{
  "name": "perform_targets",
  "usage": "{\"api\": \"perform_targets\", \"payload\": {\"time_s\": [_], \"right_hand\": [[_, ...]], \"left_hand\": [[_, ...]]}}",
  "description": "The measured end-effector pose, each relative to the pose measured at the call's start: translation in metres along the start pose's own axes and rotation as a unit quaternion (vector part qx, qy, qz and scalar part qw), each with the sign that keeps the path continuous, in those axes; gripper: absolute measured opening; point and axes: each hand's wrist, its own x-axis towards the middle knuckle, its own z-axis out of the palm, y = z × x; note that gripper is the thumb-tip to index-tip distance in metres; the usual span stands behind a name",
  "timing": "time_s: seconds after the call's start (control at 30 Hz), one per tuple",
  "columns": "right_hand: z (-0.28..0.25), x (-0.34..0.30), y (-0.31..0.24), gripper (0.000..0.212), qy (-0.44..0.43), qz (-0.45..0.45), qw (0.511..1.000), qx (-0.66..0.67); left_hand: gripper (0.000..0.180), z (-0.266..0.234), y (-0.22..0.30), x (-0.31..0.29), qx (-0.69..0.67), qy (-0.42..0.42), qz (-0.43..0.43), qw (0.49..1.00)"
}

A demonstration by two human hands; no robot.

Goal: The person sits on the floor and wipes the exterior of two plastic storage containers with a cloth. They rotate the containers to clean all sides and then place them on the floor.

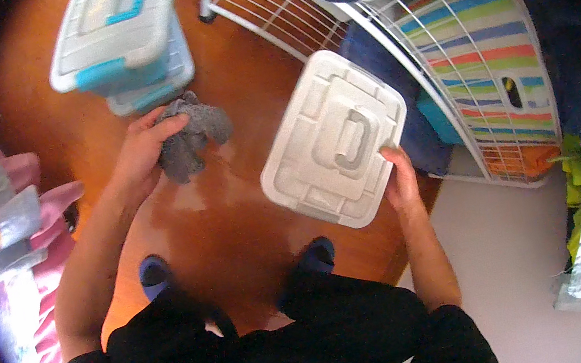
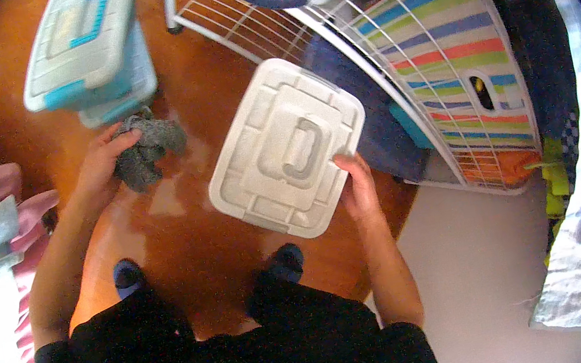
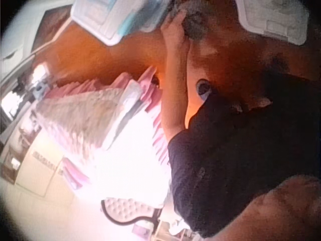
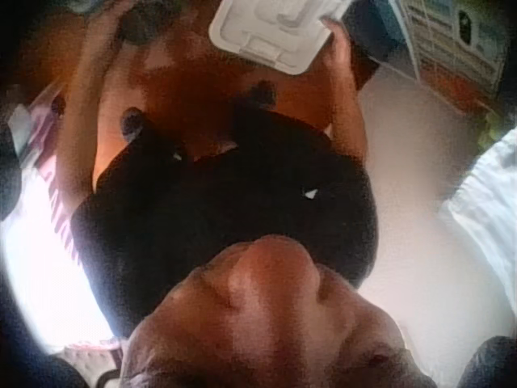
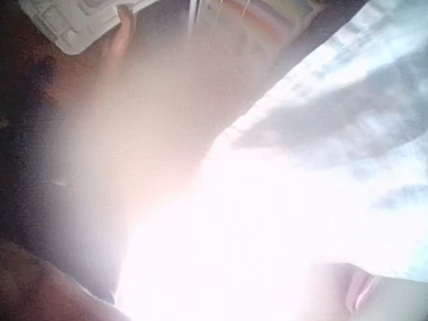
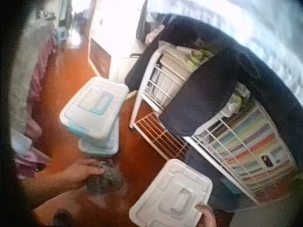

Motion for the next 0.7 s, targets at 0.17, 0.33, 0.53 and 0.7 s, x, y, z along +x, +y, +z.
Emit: {"api": "perform_targets", "payload": {"time_s": [0.17, 0.33, 0.53, 0.7], "right_hand": [[0.076, 0.025, -0.007, 0.055, -0.166, 0.019, 0.985, -0.046], [0.112, 0.045, 0.009, 0.050, -0.239, 0.043, 0.965, -0.095], [0.124, 0.058, 0.051, 0.052, -0.274, 0.105, 0.946, -0.136], [0.128, 0.058, 0.072, 0.051, -0.305, 0.134, 0.932, -0.146]], "left_hand": [[0.028, -0.035, 0.023, -0.041, 0.091, 0.048, 0.073, 0.992], [0.029, -0.053, 0.021, -0.061, 0.115, 0.080, 0.105, 0.985], [0.026, -0.066, 0.015, -0.066, 0.123, 0.111, 0.133, 0.977], [0.027, -0.073, 0.021, -0.066, 0.156, 0.123, 0.116, 0.973]]}}
